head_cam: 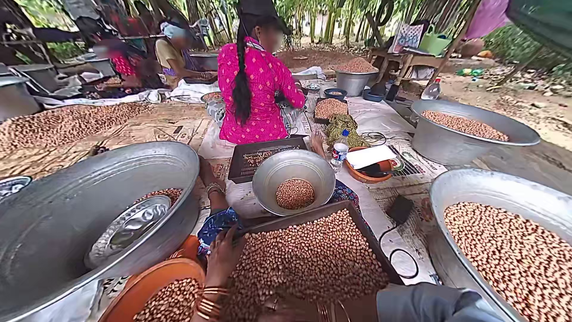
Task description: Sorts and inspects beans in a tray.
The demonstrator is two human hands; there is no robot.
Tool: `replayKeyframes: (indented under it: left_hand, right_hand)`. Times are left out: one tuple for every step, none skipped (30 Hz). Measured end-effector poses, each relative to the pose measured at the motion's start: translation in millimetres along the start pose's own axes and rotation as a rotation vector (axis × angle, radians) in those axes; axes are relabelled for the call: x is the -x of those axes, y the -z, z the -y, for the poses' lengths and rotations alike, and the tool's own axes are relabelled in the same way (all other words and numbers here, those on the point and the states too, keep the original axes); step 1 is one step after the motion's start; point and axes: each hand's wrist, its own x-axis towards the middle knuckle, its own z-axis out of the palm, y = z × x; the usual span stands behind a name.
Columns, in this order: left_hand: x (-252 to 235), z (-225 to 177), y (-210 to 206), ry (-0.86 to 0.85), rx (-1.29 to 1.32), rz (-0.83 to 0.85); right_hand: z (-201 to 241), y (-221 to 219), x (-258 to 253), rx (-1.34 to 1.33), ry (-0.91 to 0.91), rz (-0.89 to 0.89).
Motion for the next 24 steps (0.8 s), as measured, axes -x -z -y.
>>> replayKeyframes:
  left_hand:
    - [-0.4, -1.9, -0.1, -0.003, -0.001, 0.003]
    - [-1.4, -2.5, -0.5, -0.003, 0.0, 0.007]
    - [-3.3, -2.6, -1.3, -0.003, 0.002, 0.01]
    - [-4.9, -2.4, -2.3, -0.001, 0.002, 0.014]
    - [-6.1, -1.9, -3.5, -0.005, -0.002, 0.012]
    - [-7.8, -2.2, -4.3, -0.011, -0.004, 0.002]
    - [-8.8, -2.6, -4.8, -0.012, -0.009, -0.002]
    - [-9.3, -3.1, -5.3, -0.005, -0.015, -0.001]
    - [-9.6, -3.3, -5.5, 0.003, -0.02, 0.0]
    - [-9.7, -2.7, -6.0, 0.009, -0.026, -0.002]
    - [-9.3, -2.0, -6.7, 0.013, -0.029, -0.011]
    - [-8.5, -1.7, -6.9, 0.015, -0.032, -0.023]
    - [-7.2, -1.7, -6.4, 0.018, -0.033, -0.03]
    - [-5.2, -1.4, -5.8, 0.024, -0.035, -0.034]
    - [-3.4, -0.9, -5.2, 0.033, -0.043, -0.032]
    - [-1.6, -0.5, -4.9, 0.039, -0.048, -0.034]
    - [0.5, -1.4, -4.8, 0.04, -0.046, -0.037]
    - [1.7, -1.5, -5.2, 0.037, -0.049, -0.043]
    - [2.3, -0.7, -5.8, 0.03, -0.055, -0.051]
    - [2.8, 0.2, -6.5, 0.022, -0.059, -0.057]
    - [3.9, 0.5, -6.7, 0.02, -0.064, -0.053]
    - [4.1, 0.0, -6.3, 0.017, -0.064, -0.049]
    - [3.5, -0.8, -5.9, 0.014, -0.062, -0.041]
    - [2.8, -0.7, -6.5, 0.005, -0.057, -0.041]
  right_hand:
    - [-4.4, 0.2, 16.9, 0.024, 0.032, -0.031]
    - [-12.0, 4.7, 31.7, 0.056, 0.059, -0.033]
    - [-24.7, 9.4, 43.7, 0.104, 0.093, -0.025]
    - [-39.2, 13.3, 51.8, 0.154, 0.125, -0.025]
    - [-54.5, 16.2, 55.6, 0.21, 0.154, -0.051]
    - [-70.1, 20.3, 54.9, 0.259, 0.171, -0.088]
    - [-84.0, 24.5, 49.8, 0.3, 0.166, -0.117]
    - [-95.6, 28.7, 40.4, 0.318, 0.146, -0.125]
    - [-105.5, 31.7, 26.3, 0.334, 0.126, -0.126]
    - [-113.2, 32.7, 8.9, 0.348, 0.106, -0.123]
    - [-118.9, 30.5, -10.4, 0.356, 0.09, -0.133]
    - [-120.5, 27.4, -30.1, 0.342, 0.072, -0.136]
    - [-118.5, 23.4, -48.8, 0.319, 0.057, -0.135]
    - [-113.8, 17.7, -65.0, 0.288, 0.051, -0.142]
    - [-105.8, 12.6, -77.5, 0.244, 0.039, -0.139]
    - [-93.7, 9.3, -85.2, 0.199, 0.009, -0.115]
    - [-77.5, 10.1, -87.4, 0.136, -0.033, -0.061]
    - [-60.9, 12.2, -85.6, 0.072, -0.06, 0.003]
    - [-45.4, 14.0, -79.7, 0.009, -0.061, 0.066]
    - [-30.8, 14.6, -68.7, -0.051, -0.036, 0.1]
    - [-19.0, 9.2, -53.6, -0.103, -0.007, 0.098]
    - [-11.0, 2.2, -34.7, -0.152, 0.026, 0.051]
    - [-7.8, -5.3, -14.6, -0.169, 0.055, -0.02]
    - [-8.8, -7.7, 4.8, -0.159, 0.081, -0.054]
